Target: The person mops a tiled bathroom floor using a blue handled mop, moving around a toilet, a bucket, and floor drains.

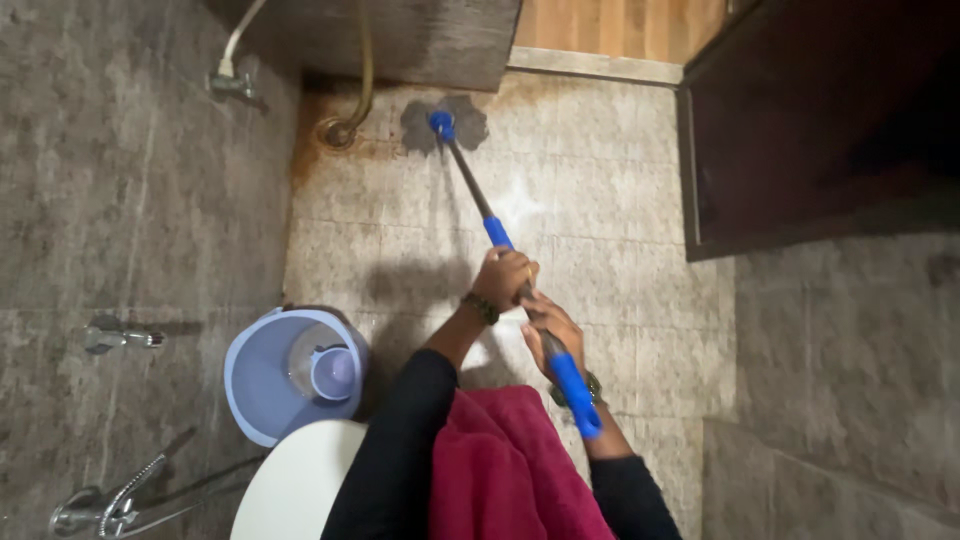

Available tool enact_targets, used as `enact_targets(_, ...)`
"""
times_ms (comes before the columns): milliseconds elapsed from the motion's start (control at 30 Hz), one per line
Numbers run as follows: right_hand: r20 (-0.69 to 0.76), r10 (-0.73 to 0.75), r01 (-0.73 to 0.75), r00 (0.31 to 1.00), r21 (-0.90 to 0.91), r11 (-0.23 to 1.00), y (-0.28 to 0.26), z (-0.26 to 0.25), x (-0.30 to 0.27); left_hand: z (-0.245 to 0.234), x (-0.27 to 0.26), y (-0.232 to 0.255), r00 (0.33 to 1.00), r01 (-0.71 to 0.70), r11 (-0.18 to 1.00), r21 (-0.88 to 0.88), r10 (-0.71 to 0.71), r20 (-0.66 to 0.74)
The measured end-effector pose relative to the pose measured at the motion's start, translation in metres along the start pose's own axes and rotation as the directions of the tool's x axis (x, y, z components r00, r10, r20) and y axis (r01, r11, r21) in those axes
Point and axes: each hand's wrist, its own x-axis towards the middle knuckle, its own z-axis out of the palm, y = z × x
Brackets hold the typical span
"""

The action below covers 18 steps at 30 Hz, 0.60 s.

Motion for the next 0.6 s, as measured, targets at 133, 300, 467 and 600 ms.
enact_targets(133,-0.041,0.042,-0.042,0.998,0.002,0.999,0.025,0.046,0.021,0.005,-0.004,-0.059,0.975,0.105,0.984,0.141,-0.13,0.182)
enact_targets(300,-0.002,0.04,-0.04,0.999,0.011,0.999,0.017,0.039,-0.021,0.015,-0.03,-0.03,0.973,0.142,0.987,0.078,-0.154,0.173)
enact_targets(467,-0.173,0.063,-0.043,0.983,0.118,0.992,-0.006,-0.003,-0.073,0.018,-0.042,0.059,0.994,0.102,0.995,-0.019,-0.102,0.045)
enact_targets(600,-0.146,0.117,-0.103,0.982,0.098,0.99,-0.066,-0.069,-0.126,0.02,-0.062,0.153,0.996,0.093,0.996,-0.002,-0.093,0.005)
